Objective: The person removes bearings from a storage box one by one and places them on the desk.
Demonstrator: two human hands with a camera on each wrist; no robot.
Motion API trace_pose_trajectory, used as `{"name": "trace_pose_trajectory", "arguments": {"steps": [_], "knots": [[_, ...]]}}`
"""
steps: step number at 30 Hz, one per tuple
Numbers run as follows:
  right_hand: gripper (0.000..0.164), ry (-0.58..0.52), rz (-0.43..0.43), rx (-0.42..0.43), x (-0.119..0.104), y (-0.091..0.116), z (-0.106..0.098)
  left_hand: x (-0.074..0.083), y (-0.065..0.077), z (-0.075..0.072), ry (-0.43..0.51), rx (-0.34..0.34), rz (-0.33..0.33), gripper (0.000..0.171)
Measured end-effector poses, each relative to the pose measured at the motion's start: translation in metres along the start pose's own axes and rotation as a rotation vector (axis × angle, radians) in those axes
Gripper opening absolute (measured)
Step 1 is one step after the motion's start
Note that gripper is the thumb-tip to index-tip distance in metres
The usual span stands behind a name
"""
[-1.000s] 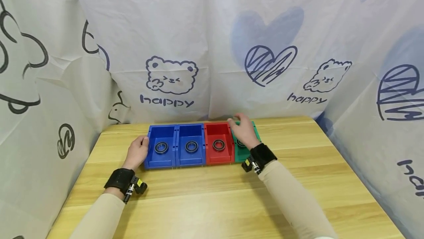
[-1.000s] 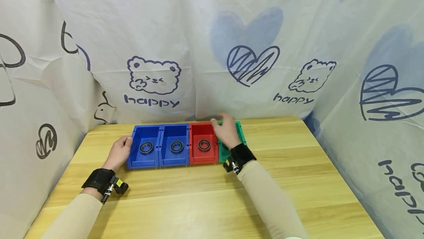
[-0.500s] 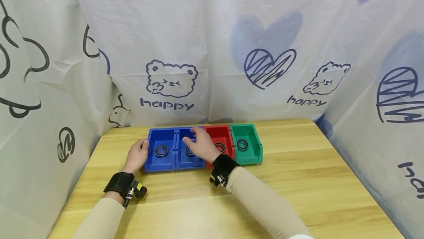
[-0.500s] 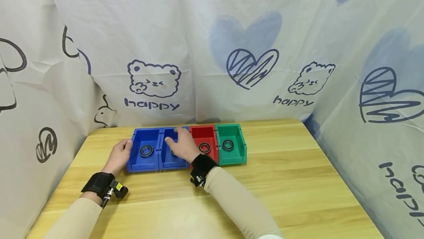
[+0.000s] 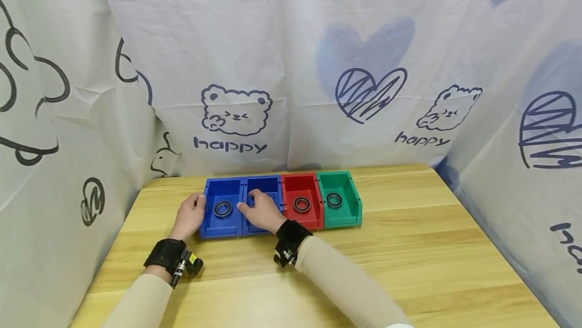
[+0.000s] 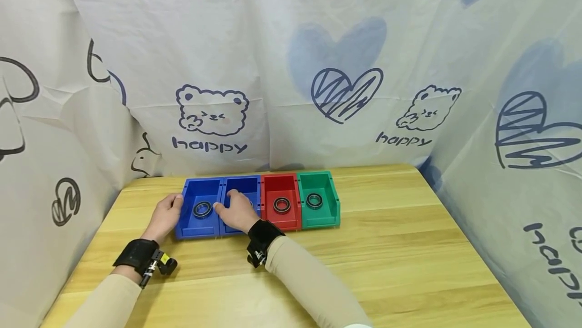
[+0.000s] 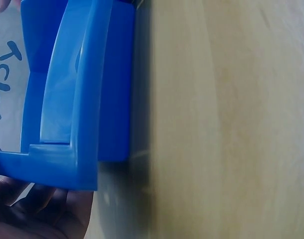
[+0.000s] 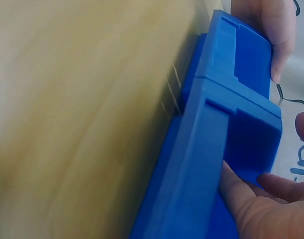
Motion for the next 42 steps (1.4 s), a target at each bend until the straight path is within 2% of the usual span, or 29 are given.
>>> {"name": "trace_pose_trajectory", "arguments": {"steps": [9,16,24,28,31,35,39,42], "knots": [[0.048,-0.063,0.034,0.033,0.006,-0.002,0.007,0.001,0.0,0.001,-0.002,-0.002,0.001,0.053],[0.047,-0.105,0.051,0.005,0.009,-0.001,0.005,0.001,0.0,0.0,-0.005,0.0,0.006,0.053],[0.049,-0.156,0.045,-0.004,0.013,0.0,0.004,0.008,0.001,-0.002,-0.001,-0.006,0.012,0.053],[0.049,-0.161,0.055,-0.008,0.013,0.001,0.006,0.009,0.001,-0.004,0.014,0.016,-0.008,0.052],[0.049,-0.164,0.052,-0.008,0.012,0.001,0.006,0.012,-0.001,-0.008,0.015,0.069,0.002,0.049],[0.049,-0.155,0.049,-0.013,0.013,0.0,0.006,0.025,0.0,-0.019,-0.049,0.198,0.078,0.043],[0.05,-0.142,0.053,-0.015,0.015,-0.002,0.007,0.048,0.007,-0.026,-0.168,0.315,0.243,0.035],[0.05,-0.134,0.057,-0.007,0.015,-0.002,0.007,0.07,0.012,-0.023,-0.277,0.334,0.394,0.03]]}}
Point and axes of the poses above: each hand's wrist, its own y-axis away from the middle knuckle, its own z-axis out of the palm, x = y × z, the point moved 7 cm from there along -y, towards the middle knuckle, and after that the axes turned 14 degrees about -y, right-handed, at the moved point
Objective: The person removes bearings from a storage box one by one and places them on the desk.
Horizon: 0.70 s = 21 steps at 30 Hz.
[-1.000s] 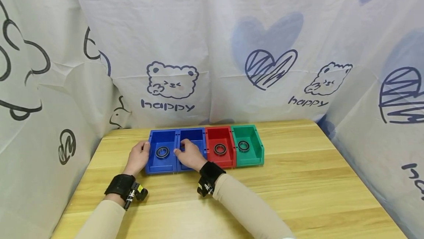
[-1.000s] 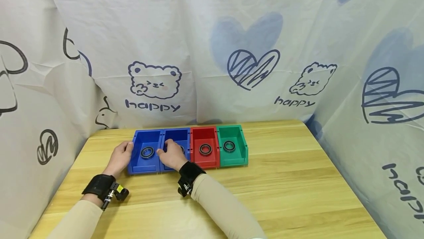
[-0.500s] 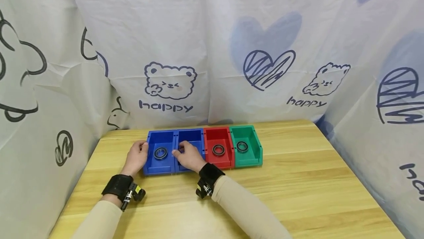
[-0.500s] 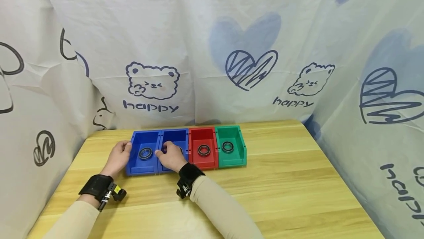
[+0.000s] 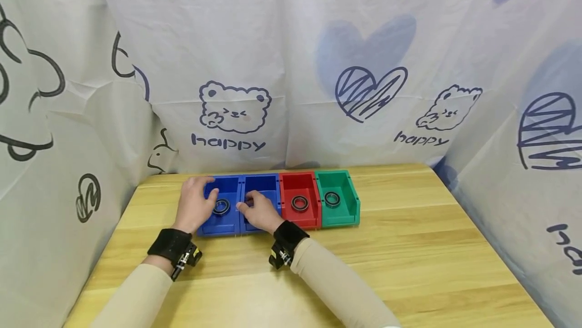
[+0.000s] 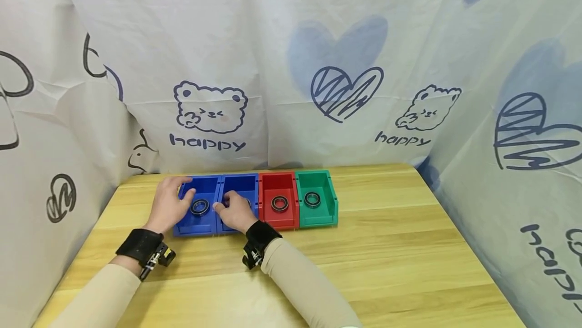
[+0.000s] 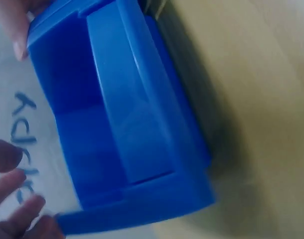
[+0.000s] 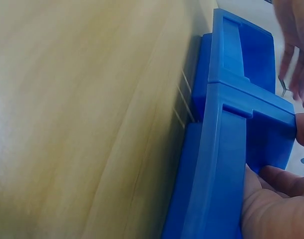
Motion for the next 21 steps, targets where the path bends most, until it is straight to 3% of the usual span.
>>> {"name": "trace_pose_trajectory", "arguments": {"steps": [4,9,12,15,21], "knots": [[0.048,-0.004,-0.004,0.005,-0.002,-0.001,-0.001,0.024,-0.004,0.009,-0.115,-0.086,0.151,0.025],[0.048,-0.007,-0.014,0.0,0.0,-0.003,0.0,0.036,-0.001,0.033,-0.281,-0.295,0.238,0.037],[0.048,-0.011,-0.011,0.002,0.001,-0.002,0.0,0.035,0.002,0.046,-0.342,-0.416,0.24,0.048],[0.048,-0.011,-0.004,0.003,0.002,-0.002,0.001,0.033,0.004,0.055,-0.359,-0.492,0.207,0.053],[0.048,-0.003,-0.007,0.001,0.003,-0.001,0.001,0.031,0.004,0.065,-0.402,-0.523,0.205,0.051]]}}
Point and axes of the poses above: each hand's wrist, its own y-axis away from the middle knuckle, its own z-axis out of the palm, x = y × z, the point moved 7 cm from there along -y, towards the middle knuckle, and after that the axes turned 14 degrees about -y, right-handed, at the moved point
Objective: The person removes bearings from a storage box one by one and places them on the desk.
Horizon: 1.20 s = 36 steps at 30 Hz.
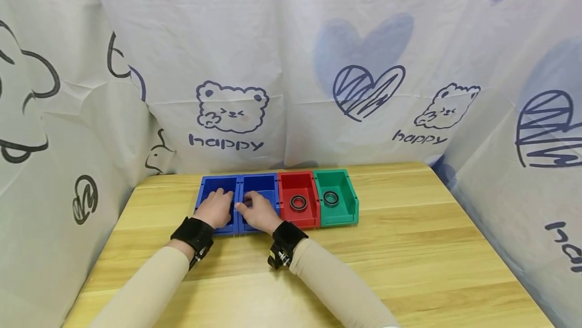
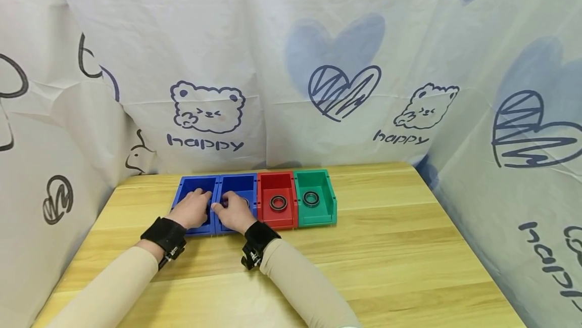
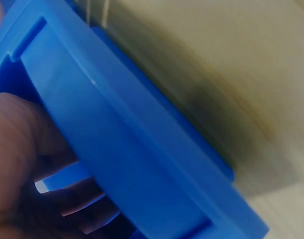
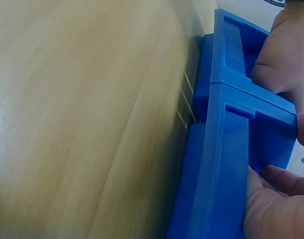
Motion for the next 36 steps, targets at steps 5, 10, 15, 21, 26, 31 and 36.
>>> {"name": "trace_pose_trajectory", "arguments": {"steps": [5,10,15,21,26,31,36], "knots": [[0.049,-0.015,0.002,-0.011,0.0011,0.0007,-0.0004,0.0024,-0.0045,0.0062,-0.076,-0.007,0.008,0.042],[0.048,-0.011,-0.003,-0.01,0.0015,0.0007,0.0,0.005,-0.0053,0.0084,-0.084,-0.003,0.016,0.035],[0.048,-0.002,-0.009,-0.006,0.0016,-0.0001,-0.0004,0.0069,-0.0032,0.0057,-0.083,0.009,0.05,0.03],[0.046,-0.011,-0.024,-0.005,0.001,-0.0004,-0.0004,0.0082,-0.0016,0.0041,-0.089,-0.013,0.109,0.039],[0.047,-0.003,-0.032,-0.003,0.0003,0.0,-0.0005,0.0062,-0.002,0.0037,-0.072,-0.038,0.092,0.041],[0.047,-0.004,-0.035,0.003,0.0004,0.0001,-0.0012,0.0017,-0.0058,0.009,-0.049,-0.078,0.055,0.044],[0.046,-0.001,-0.031,0.004,0.0014,-0.0001,-0.0012,-0.0013,-0.0082,0.0108,-0.022,-0.104,0.033,0.048]]}}
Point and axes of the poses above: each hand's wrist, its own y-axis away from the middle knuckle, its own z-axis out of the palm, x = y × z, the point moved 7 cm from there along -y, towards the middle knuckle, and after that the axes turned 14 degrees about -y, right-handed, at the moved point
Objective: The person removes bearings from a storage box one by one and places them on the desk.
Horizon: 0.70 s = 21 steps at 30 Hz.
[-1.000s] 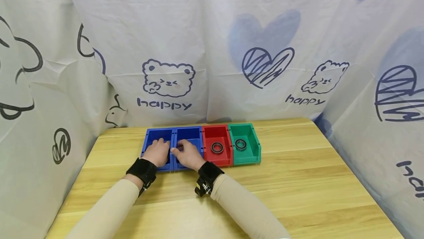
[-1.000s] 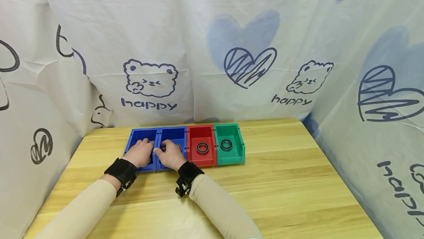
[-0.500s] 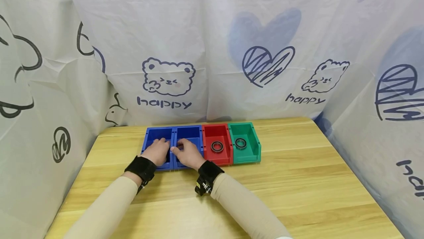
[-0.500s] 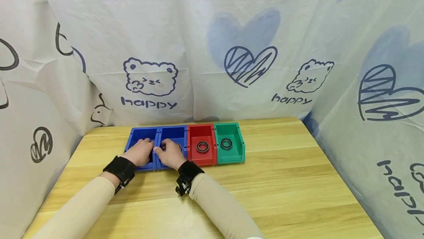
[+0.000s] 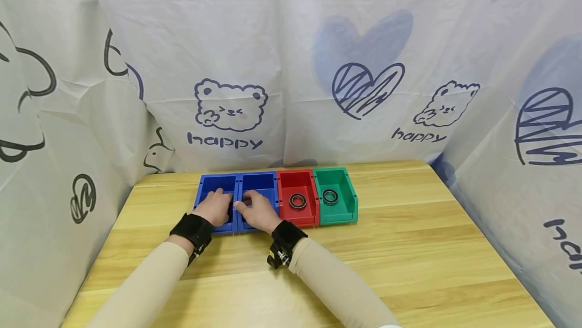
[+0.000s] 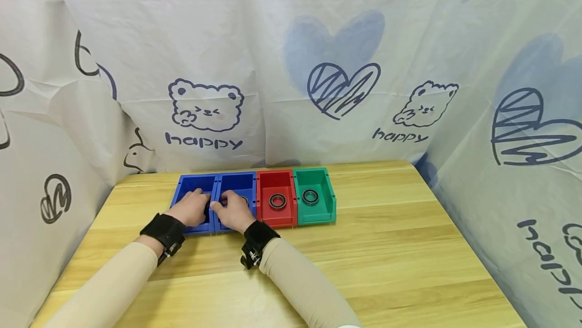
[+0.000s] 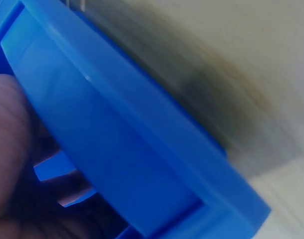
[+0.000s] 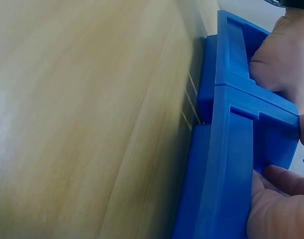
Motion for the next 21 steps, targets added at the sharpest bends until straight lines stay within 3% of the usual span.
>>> {"name": "trace_pose_trajectory", "arguments": {"steps": [21], "knots": [[0.047,-0.025,-0.012,-0.004,-0.0013,0.0002,-0.0002,-0.0005,-0.0038,-0.0075,0.022,0.039,0.031,0.032]]}}
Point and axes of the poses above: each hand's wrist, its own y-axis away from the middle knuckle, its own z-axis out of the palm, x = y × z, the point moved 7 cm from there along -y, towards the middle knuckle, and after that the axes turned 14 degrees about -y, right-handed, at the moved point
